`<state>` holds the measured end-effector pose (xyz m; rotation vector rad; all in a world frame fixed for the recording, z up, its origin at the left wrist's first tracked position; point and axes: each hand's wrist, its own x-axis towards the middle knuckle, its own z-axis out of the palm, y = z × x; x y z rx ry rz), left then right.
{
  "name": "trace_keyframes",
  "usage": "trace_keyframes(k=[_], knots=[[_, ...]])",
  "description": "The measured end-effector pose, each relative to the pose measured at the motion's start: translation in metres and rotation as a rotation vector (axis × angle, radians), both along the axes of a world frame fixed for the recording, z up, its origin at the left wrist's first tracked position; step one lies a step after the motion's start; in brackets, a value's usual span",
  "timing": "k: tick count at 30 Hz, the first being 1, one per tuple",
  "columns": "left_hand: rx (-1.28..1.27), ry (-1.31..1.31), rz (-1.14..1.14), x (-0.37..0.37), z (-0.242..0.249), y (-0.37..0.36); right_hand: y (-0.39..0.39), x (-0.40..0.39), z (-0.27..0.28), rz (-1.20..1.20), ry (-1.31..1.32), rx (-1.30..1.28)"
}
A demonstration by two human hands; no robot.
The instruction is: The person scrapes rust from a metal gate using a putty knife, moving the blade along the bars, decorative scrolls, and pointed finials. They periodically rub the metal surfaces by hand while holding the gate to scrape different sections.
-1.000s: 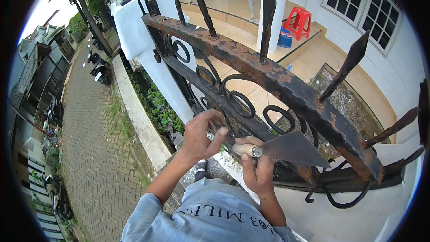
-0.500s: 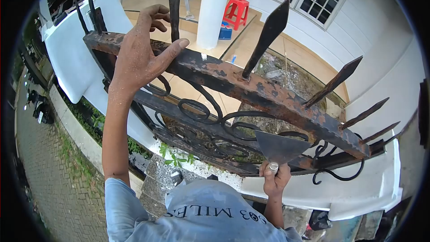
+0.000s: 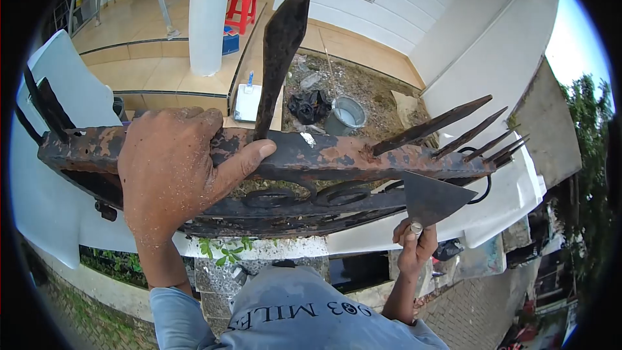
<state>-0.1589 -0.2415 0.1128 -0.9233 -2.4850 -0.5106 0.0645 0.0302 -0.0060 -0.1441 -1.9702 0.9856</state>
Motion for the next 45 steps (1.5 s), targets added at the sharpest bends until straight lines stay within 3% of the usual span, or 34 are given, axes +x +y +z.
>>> trace_keyframes(k=[7, 14, 27, 31, 36, 38, 42, 45], knots=[[0.099, 0.163, -0.069, -0.005, -0.009, -0.001, 0.010, -0.013, -0.015, 0.053, 0.082, -0.061], [0.106, 0.103, -0.068, -0.002, -0.007, 0.000, 0.025, 0.012, -0.027, -0.001, 0.094, -0.085], [0.162, 0.273, -0.131, -0.003, -0.014, 0.001, -0.032, 0.057, -0.015, -0.367, -0.033, 0.076], [0.129, 0.219, -0.152, -0.002, -0.009, -0.001, -0.067, 0.040, 0.011, -0.422, -0.019, 0.139], [0.146, 0.308, -0.266, -0.009, -0.017, -0.005, -0.115, 0.018, 0.076, -0.602, -0.227, 0.505], [0.146, 0.312, -0.313, -0.010, -0.017, -0.006, -0.143, 0.002, 0.107, -0.755, -0.262, 0.380], [0.052, 0.190, -0.287, -0.007, -0.013, -0.010, -0.158, -0.017, 0.160, -0.876, -0.415, 0.685], [0.013, 0.146, -0.345, -0.008, -0.011, -0.013, -0.150, -0.027, 0.167, -0.871, -0.461, 0.871]])
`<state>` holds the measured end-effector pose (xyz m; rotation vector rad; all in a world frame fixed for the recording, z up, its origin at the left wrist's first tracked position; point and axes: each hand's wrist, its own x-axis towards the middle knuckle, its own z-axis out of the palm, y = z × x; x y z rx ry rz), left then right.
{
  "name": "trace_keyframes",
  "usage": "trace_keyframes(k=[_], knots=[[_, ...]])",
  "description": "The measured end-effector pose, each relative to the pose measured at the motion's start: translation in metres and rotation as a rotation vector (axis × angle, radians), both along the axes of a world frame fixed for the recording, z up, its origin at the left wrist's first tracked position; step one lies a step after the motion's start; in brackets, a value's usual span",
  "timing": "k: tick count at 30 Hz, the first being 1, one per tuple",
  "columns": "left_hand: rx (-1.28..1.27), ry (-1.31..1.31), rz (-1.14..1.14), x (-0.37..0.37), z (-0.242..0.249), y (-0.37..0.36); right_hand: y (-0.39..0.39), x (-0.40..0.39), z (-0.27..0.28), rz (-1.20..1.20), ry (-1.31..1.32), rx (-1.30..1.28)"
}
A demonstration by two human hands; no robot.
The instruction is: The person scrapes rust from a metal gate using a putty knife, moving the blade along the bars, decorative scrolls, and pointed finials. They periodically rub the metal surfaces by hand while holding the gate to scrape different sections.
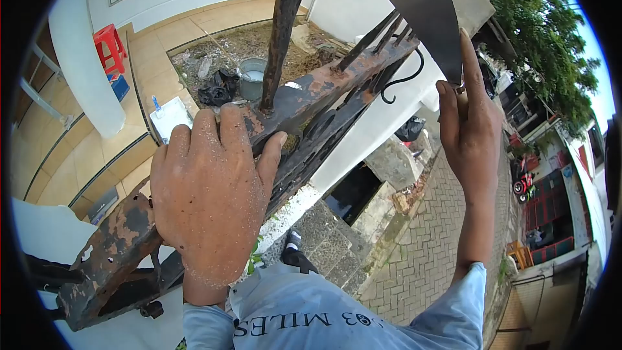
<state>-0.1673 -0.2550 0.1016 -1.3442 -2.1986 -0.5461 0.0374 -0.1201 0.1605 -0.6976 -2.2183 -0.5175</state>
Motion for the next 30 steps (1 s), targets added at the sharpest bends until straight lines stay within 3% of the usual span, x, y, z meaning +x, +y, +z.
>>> trace_keyframes(k=[2, 4, 7, 10, 13, 14, 17, 20, 27, 30], knots=[[0.001, -0.029, -0.036, 0.000, 0.000, -0.003, -0.007, -0.002, -0.007, -0.051, -0.134, -0.089], [0.008, -0.006, -0.090, -0.002, 0.000, -0.010, -0.002, -0.004, -0.008, -0.011, -0.153, -0.001], [0.022, 0.048, -0.157, -0.008, 0.002, -0.028, 0.009, -0.006, -0.002, -0.061, 0.016, 0.150], [0.049, 0.030, -0.119, -0.015, 0.016, -0.055, 0.003, -0.016, -0.019, -0.153, -0.305, 0.086], [0.067, 0.029, -0.031, -0.033, 0.014, -0.065, 0.015, -0.018, 0.007, -0.155, -0.007, 0.072], [0.074, 0.083, -0.037, -0.041, 0.014, -0.065, 0.016, -0.019, 0.009, -0.200, -0.066, 0.140], [-0.099, -0.271, 0.038, -0.035, 0.021, -0.064, 0.013, -0.029, -0.012, -0.260, -0.314, 0.137], [-0.148, -0.028, 0.113, -0.029, 0.017, -0.061, 0.016, -0.027, 0.006, -0.233, -0.161, 0.111], [-0.155, -0.083, 0.144, -0.024, 0.014, -0.061, 0.018, -0.033, 0.008, -0.204, -0.136, 0.180], [-0.148, -0.080, 0.144, -0.024, 0.017, -0.060, 0.013, -0.038, -0.010, -0.238, -0.338, 0.166]])
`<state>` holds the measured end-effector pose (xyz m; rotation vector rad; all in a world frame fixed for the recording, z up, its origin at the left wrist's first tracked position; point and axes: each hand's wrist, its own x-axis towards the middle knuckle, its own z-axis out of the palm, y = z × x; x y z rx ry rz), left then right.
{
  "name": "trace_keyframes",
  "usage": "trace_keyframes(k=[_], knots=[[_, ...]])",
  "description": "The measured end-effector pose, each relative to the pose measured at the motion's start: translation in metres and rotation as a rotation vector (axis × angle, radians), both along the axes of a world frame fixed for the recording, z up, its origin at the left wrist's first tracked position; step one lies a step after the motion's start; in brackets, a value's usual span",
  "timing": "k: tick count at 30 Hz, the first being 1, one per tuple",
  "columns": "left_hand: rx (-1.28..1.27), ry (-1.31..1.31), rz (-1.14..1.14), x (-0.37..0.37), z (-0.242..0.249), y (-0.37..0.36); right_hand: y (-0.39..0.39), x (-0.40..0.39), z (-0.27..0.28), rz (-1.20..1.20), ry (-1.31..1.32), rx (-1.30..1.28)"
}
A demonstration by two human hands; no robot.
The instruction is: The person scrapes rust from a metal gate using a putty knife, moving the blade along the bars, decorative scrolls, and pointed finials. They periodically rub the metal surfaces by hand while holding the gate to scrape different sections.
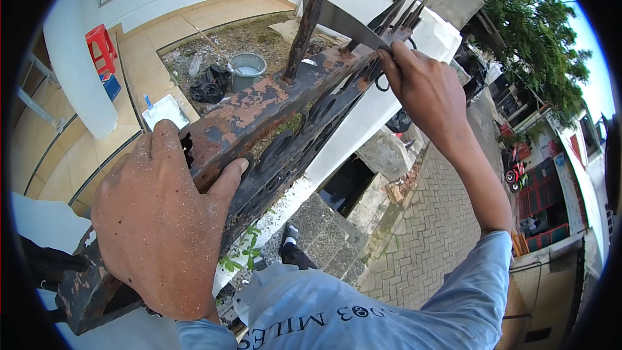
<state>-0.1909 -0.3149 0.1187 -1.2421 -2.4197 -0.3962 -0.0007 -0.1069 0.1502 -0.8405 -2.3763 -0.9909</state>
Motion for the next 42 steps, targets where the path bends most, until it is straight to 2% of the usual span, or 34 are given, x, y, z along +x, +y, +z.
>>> trace_keyframes(k=[3, 5, 7, 9, 11, 13, 15, 16, 19, 21, 25, 28, 31, 32, 33, 35, 37, 38, 41, 42], knots=[[-0.006, 0.006, 0.001, 0.000, -0.001, -0.001, 0.000, 0.001, 0.021, 0.024, 0.249, 0.020], [0.001, 0.012, 0.005, 0.000, -0.001, 0.000, 0.000, -0.004, -0.005, 0.000, 0.028, 0.021], [-0.021, -0.014, 0.023, 0.001, 0.000, 0.000, -0.004, -0.006, 0.005, -0.022, 0.044, -0.053], [-0.055, -0.043, 0.036, 0.001, 0.000, 0.001, -0.010, -0.005, 0.024, -0.054, 0.219, -0.016], [-0.093, -0.062, 0.050, 0.002, 0.003, 0.001, -0.004, -0.009, -0.003, -0.018, 0.090, 0.035], [-0.113, -0.050, 0.062, 0.002, 0.004, 0.001, -0.005, -0.011, 0.001, -0.023, 0.028, 0.036], [-0.101, -0.045, 0.051, 0.001, 0.002, 0.001, -0.007, -0.006, 0.025, -0.006, 0.226, 0.079], [-0.082, -0.050, 0.037, 0.000, 0.000, 0.000, -0.006, -0.007, 0.019, 0.003, 0.211, 0.138], [-0.070, -0.056, 0.028, 0.001, 0.002, 0.000, -0.005, -0.012, 0.000, -0.059, -0.005, 0.052], [-0.059, -0.029, 0.013, -0.001, 0.001, 0.000, -0.007, -0.007, 0.022, -0.021, 0.197, 0.069], [-0.060, -0.009, 0.003, 0.000, 0.002, -0.001, -0.005, -0.010, -0.009, -0.054, -0.008, 0.027], [-0.036, -0.002, -0.025, -0.003, 0.000, 0.000, -0.001, -0.004, 0.015, 0.000, 0.230, 0.030], [-0.045, -0.016, -0.014, -0.002, 0.001, -0.001, -0.004, -0.011, -0.010, -0.069, 0.014, 0.040], [-0.060, -0.027, -0.002, -0.002, 0.001, -0.001, -0.003, -0.010, 0.000, -0.015, 0.035, 0.041], [-0.051, -0.004, -0.006, -0.002, 0.001, -0.001, -0.007, -0.009, 0.013, -0.060, 0.140, 0.050], [-0.039, 0.026, -0.018, -0.002, -0.001, -0.001, 0.001, -0.007, 0.012, -0.012, 0.210, 0.107], [-0.044, -0.005, -0.020, -0.002, -0.001, -0.002, -0.002, -0.012, -0.011, -0.071, 0.018, 0.037], [-0.047, -0.020, -0.020, -0.002, -0.002, -0.002, -0.002, -0.012, -0.006, -0.037, 0.012, 0.053], [0.003, 0.043, -0.053, -0.005, -0.005, -0.002, -0.005, -0.008, 0.016, -0.008, 0.243, 0.079], [-0.005, 0.047, -0.050, -0.005, -0.006, -0.002, -0.008, -0.011, 0.008, -0.084, 0.149, 0.040]])
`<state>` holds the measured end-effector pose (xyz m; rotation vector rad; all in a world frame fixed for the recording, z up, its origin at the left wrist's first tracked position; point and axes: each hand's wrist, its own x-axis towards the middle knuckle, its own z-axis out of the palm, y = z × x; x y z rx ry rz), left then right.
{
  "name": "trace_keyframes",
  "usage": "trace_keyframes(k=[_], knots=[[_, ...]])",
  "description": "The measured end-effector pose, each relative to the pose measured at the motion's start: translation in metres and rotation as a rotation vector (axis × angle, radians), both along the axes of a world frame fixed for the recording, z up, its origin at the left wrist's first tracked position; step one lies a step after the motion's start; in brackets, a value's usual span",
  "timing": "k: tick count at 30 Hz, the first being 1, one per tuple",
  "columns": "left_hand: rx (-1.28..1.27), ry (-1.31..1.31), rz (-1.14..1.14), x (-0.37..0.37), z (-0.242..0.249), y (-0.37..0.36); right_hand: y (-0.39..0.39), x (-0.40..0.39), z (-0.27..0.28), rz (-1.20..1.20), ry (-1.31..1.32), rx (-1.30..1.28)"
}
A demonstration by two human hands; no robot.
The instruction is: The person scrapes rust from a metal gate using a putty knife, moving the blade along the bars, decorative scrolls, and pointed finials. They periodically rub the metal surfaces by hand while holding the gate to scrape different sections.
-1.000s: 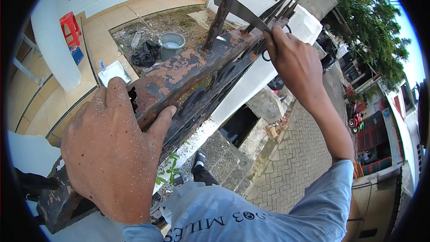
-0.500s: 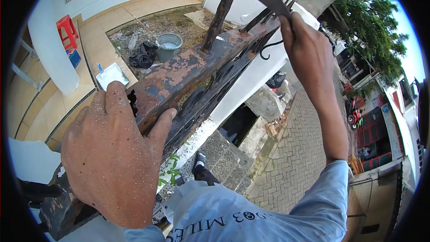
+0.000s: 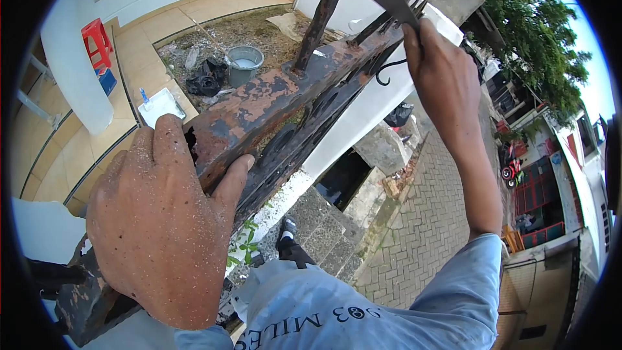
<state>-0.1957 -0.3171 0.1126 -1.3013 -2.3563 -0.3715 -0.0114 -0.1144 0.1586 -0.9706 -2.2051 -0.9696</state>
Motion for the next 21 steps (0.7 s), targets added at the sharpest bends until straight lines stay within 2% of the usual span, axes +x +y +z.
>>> trace_keyframes(k=[1, 3, 5, 6, 9, 12, 15, 16, 19, 21], knots=[[-0.006, 0.012, -0.001, 0.000, 0.000, 0.000, 0.006, 0.000, -0.015, 0.056, -0.097, 0.024], [0.017, 0.060, -0.033, 0.000, -0.004, -0.002, 0.006, 0.001, -0.009, 0.082, -0.114, 0.010], [0.070, 0.127, -0.093, 0.000, -0.011, -0.003, 0.007, 0.005, 0.008, 0.057, 0.064, 0.024], [0.073, 0.139, -0.106, 0.004, -0.014, -0.002, 0.007, 0.003, 0.002, 0.047, 0.055, 0.046], [0.098, 0.223, -0.165, 0.015, -0.024, 0.009, 0.005, -0.001, -0.018, 0.016, -0.136, -0.036], [0.136, 0.312, -0.231, 0.019, -0.035, 0.032, 0.003, 0.002, 0.008, 0.033, 0.106, -0.018], [0.158, 0.352, -0.237, 0.017, -0.041, 0.032, 0.002, -0.003, -0.016, -0.016, -0.122, -0.040], [0.181, 0.364, -0.226, 0.017, -0.045, 0.034, 0.001, -0.002, -0.013, 0.011, -0.136, -0.001], [0.237, 0.369, -0.215, 0.021, -0.053, 0.038, 0.004, 0.002, 0.003, -0.002, 0.071, 0.007], [0.264, 0.350, -0.214, 0.022, -0.053, 0.039, 0.005, -0.001, -0.020, 0.013, -0.093, -0.007]])
